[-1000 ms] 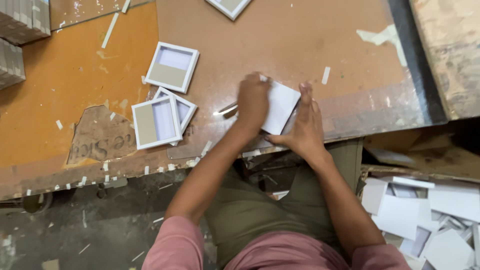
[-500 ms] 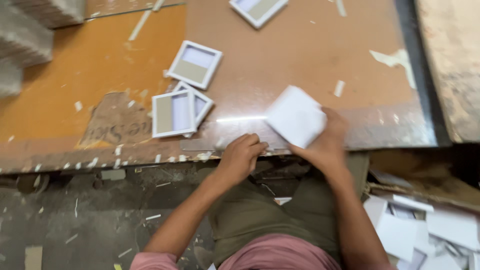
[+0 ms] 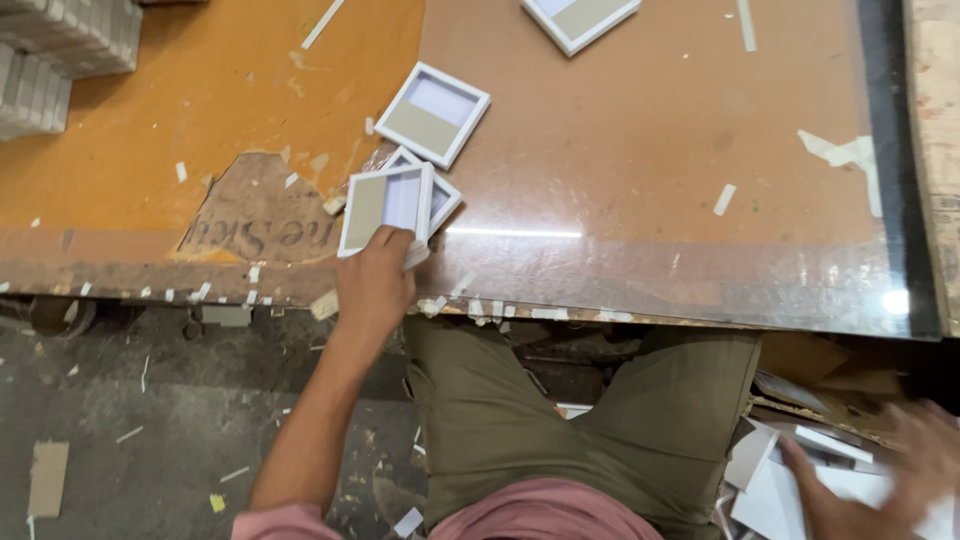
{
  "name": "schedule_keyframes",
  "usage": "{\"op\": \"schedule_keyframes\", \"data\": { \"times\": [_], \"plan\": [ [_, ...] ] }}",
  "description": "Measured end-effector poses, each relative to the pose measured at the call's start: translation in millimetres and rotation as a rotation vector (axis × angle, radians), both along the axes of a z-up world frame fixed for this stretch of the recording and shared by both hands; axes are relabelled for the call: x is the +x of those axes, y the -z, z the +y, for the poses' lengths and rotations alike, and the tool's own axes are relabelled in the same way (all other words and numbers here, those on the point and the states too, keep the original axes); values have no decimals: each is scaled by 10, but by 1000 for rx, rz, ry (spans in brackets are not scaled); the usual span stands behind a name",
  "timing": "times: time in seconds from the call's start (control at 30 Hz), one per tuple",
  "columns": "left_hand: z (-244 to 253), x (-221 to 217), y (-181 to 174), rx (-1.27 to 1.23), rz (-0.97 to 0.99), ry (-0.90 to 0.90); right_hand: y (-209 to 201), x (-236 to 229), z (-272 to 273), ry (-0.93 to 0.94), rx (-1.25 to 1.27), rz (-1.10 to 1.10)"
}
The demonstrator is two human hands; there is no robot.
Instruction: The person assembles small white picture frames by hand. They pick up frame parts, align them, and press them together on a workbench, then place the completed frames aside.
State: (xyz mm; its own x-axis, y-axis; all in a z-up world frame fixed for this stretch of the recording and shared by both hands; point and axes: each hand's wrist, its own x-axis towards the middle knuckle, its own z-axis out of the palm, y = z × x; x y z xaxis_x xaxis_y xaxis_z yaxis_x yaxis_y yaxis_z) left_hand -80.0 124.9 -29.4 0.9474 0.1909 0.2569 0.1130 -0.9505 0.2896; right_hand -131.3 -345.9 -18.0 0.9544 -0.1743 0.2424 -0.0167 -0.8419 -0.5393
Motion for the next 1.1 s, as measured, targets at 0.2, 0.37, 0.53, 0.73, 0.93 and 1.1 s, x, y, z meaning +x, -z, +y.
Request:
{"op": "schedule_keyframes", "data": {
  "times": [0.2, 0.37, 0.53, 0.73, 0.93, 1.1],
  "plan": [
    [-95, -180, -322, -251, -63, 617, 348, 847, 1097, -894, -17, -293],
    [-236, 17, -262, -448, -172, 553, 313, 1175, 1549, -1104, 369, 228],
    [-491, 257, -162, -556, -119, 74, 578, 1114, 1658, -822, 769, 189],
    [-722, 240, -333, -652, -69, 385, 743, 1033, 1713, -951, 767, 124],
    [-986, 185, -368, -675, 99, 543, 683, 1119, 1829, -985, 783, 120],
    [-1026, 262, -346, -647, 59, 613, 823, 1135, 1791, -994, 933, 190]
  ]
}}
